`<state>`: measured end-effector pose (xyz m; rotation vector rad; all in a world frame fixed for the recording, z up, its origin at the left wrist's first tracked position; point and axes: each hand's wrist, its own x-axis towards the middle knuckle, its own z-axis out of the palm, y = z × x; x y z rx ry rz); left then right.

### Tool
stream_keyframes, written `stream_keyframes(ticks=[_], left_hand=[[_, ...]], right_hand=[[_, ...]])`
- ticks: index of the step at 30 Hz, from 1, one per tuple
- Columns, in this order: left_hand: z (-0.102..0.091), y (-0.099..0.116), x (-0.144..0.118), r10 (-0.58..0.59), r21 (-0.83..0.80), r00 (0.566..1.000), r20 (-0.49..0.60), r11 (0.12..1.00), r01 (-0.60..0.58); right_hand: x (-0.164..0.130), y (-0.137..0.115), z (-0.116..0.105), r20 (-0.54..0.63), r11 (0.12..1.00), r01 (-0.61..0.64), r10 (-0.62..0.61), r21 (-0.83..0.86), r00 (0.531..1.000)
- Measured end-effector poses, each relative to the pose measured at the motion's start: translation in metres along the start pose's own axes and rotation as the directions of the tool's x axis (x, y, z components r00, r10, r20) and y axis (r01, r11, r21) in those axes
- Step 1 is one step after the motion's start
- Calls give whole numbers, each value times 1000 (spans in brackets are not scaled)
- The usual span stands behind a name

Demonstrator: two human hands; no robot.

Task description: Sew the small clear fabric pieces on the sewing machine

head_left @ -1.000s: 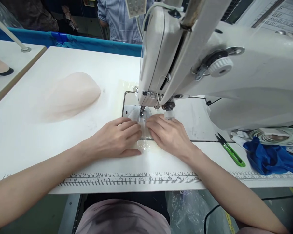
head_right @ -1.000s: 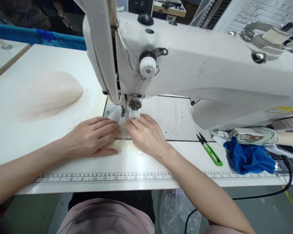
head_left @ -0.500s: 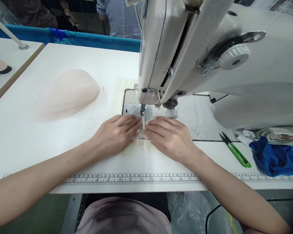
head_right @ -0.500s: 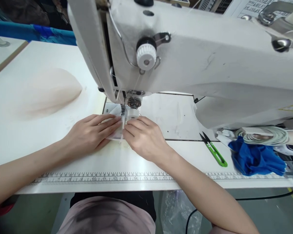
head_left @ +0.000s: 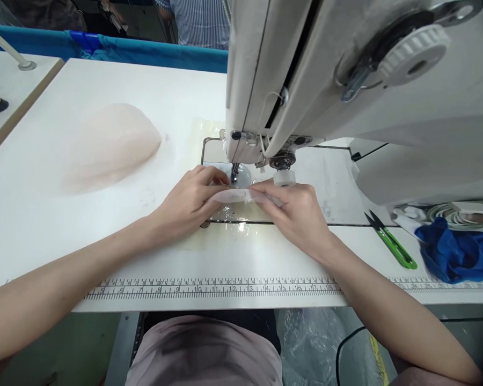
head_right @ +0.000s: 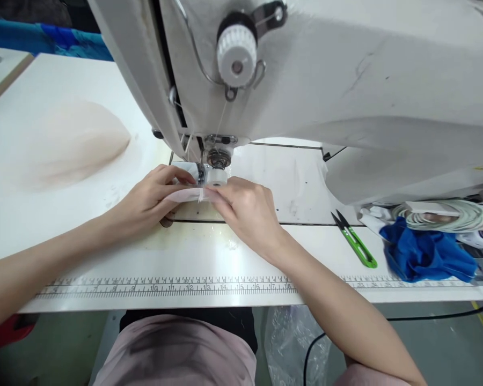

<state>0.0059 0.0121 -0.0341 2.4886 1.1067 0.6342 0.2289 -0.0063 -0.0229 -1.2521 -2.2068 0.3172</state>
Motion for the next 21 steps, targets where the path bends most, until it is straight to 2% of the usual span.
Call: stream_keyframes(ticks=[2,4,7,9,12,15,18,21], left_hand=[[-1,0,0,16,7,1000,2,1000,-16],[0,1,-4,129,146,991,-22,981,-125],[0,4,-13,337,398,941,-18,866,-303],[0,7,-18,384,459,923,13,818,-347],[0,8,-18,321,393,947,6,870,-298],[0,4,-12,165,264,986,-21,952,-153],[2,-1,-3,66,141,998,-9,988,-64],[1,-3,2,10,9,1000,7,1000,-10]], right_hand=[[0,-1,0,16,999,35,-35,20,999],[-1,-2,-1,37,983,180,-179,-37,983],[-5,-7,-1,86,901,383,-373,-204,924],[-6,-9,-1,105,865,430,-417,-260,903],[-6,-8,-1,94,918,349,-337,-190,937],[-3,-3,-3,45,989,131,-128,-63,991],[1,-2,-3,38,999,-48,48,-3,998],[4,-5,-3,43,994,-111,110,13,993]])
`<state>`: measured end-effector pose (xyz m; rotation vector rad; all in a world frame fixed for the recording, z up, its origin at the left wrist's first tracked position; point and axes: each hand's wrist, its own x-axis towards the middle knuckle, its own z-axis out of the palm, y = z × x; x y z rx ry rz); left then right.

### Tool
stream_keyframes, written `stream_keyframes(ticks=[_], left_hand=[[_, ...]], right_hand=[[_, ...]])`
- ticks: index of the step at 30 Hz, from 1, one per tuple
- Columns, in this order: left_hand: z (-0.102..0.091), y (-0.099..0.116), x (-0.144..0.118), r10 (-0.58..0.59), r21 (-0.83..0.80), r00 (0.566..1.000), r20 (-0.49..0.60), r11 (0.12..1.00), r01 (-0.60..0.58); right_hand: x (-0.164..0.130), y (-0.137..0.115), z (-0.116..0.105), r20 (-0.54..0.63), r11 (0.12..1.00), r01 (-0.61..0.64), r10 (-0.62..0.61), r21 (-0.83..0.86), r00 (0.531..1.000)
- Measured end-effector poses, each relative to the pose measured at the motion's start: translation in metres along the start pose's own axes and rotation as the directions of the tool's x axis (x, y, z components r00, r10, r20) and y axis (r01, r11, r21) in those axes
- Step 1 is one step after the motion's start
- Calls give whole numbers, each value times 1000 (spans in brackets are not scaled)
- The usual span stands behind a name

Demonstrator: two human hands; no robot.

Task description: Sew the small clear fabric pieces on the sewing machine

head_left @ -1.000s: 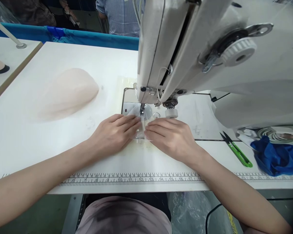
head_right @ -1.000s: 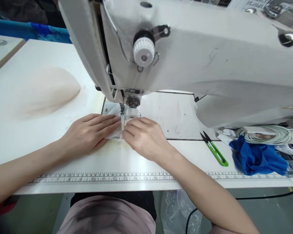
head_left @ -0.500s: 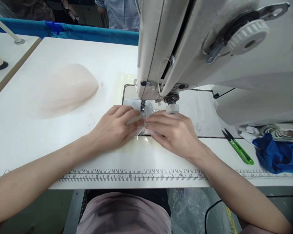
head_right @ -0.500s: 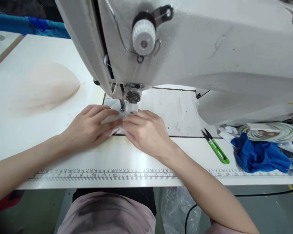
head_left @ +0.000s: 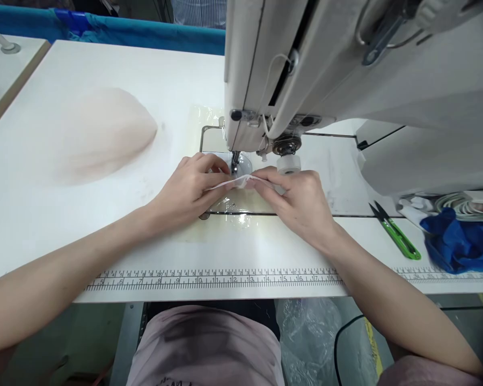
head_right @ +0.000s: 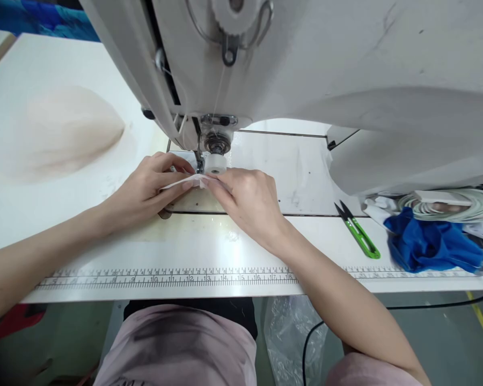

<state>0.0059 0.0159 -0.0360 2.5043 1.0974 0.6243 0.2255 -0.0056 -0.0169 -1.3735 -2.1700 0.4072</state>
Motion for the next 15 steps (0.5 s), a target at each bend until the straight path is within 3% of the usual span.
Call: stream_keyframes(ticks=[6,10,15], left_hand=[[-5,3,2,-117,-108,992,51,987,122],[-5,2,-1,-26,-53,999,20,998,27],[-3,0,-8,99,92,995,14,991,-100]], right_hand=[[0,0,3,-45,1000,7,-7,11,999],[-3,3,4,-56,992,119,-117,35,992],[-5,2,4,70,945,313,-307,-97,949]])
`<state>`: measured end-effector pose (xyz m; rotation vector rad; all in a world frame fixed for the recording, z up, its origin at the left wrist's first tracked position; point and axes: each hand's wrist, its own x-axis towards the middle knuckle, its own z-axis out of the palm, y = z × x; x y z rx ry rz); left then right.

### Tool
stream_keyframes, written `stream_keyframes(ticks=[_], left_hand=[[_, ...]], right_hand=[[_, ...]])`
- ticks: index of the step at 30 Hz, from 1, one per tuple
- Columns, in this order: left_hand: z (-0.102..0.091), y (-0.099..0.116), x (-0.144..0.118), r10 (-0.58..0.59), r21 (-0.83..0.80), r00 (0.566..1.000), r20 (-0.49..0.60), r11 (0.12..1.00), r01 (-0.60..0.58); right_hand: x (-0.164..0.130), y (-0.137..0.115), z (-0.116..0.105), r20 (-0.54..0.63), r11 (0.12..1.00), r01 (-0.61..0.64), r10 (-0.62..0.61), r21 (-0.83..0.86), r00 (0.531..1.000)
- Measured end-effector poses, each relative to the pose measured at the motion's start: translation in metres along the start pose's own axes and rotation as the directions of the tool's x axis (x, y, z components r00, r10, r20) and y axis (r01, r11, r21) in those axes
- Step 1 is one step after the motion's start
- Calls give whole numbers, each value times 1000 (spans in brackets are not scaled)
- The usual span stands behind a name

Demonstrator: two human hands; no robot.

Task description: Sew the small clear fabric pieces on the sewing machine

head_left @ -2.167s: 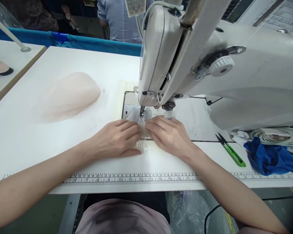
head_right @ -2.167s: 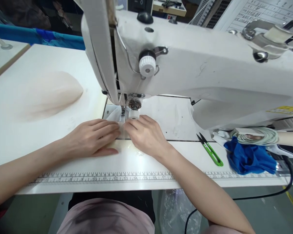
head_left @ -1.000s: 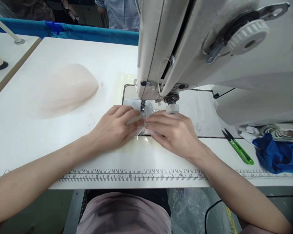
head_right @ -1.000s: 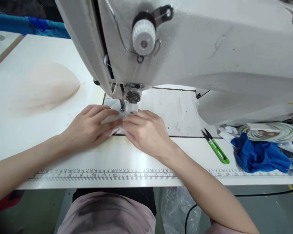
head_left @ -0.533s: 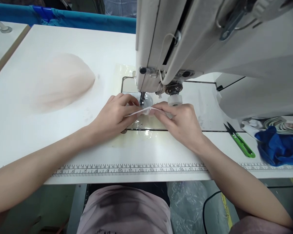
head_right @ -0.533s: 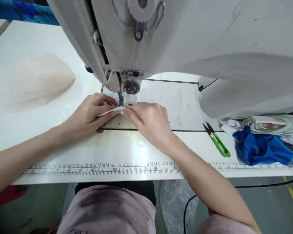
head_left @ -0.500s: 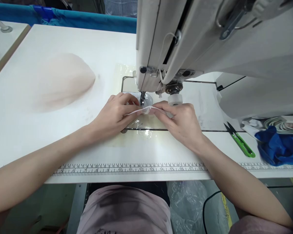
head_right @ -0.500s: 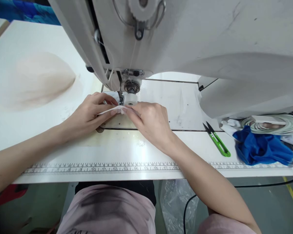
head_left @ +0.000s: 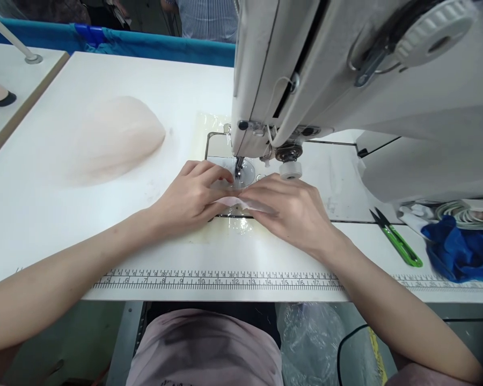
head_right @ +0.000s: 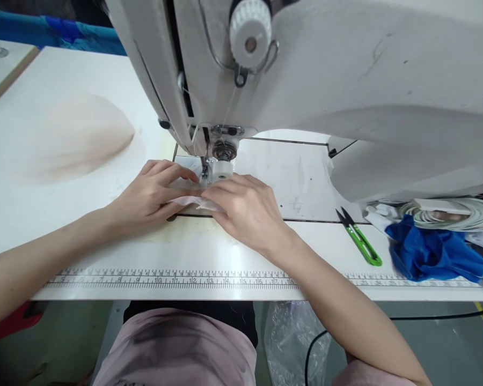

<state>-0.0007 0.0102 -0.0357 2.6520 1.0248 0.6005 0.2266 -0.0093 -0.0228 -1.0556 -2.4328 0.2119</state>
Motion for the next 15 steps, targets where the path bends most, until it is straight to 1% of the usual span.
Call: stream_keyframes(ticks=[2,4,7,11,13,15], left_hand=[[1,-1,-1,22,34,1000,-5,999,-22],[1,-2,-2,40,67,999,-7,997,-39],[0,-1,-4,106,180,994,-22,979,-101],[-3,5,-9,273,400,962,-2,882,-250],[-3,9,-11,312,445,950,18,848,-287],[-3,12,-12,313,452,949,23,844,-289]], right_hand=[[0,-1,1,-3,998,25,-25,-58,1000],[0,-2,3,-38,995,48,-51,-85,998],[-1,-3,3,-69,983,110,-122,-148,990],[-4,-6,2,-65,944,219,-241,-247,968],[-4,-6,2,-34,934,247,-265,-260,964],[-5,-6,3,-15,936,250,-261,-246,965]])
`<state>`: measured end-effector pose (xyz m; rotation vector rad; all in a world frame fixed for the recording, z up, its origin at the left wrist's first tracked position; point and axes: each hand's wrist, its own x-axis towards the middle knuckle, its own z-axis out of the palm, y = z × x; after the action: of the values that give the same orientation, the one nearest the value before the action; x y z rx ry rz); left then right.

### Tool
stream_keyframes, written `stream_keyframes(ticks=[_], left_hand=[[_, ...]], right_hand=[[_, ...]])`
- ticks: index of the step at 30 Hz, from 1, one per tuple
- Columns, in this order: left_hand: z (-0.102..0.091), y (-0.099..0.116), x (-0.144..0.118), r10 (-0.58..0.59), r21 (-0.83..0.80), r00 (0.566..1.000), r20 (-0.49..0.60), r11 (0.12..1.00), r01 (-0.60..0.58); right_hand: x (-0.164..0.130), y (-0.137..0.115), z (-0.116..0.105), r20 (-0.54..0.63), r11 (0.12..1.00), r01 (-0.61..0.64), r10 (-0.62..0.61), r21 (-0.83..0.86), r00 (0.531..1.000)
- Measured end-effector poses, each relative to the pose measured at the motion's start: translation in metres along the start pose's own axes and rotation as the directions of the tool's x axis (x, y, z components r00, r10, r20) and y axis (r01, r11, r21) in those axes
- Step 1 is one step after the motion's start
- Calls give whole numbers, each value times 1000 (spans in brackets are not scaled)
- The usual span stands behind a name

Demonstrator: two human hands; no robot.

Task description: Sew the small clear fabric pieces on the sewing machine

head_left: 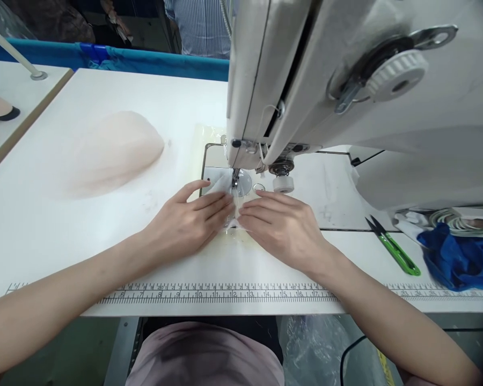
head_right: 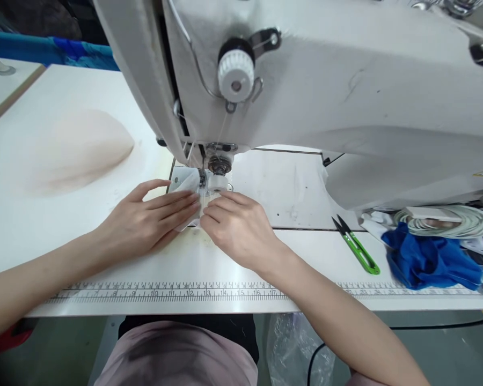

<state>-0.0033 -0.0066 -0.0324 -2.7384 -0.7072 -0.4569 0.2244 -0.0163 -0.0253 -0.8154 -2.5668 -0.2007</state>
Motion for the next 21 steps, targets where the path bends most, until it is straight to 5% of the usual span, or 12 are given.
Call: stream_keyframes(ticks=[21], left_hand=[[5,0,3,-62,-86,998,-30,995,59]], right_hand=[[1,-1,5,-30,999,-26,25,-28,999]])
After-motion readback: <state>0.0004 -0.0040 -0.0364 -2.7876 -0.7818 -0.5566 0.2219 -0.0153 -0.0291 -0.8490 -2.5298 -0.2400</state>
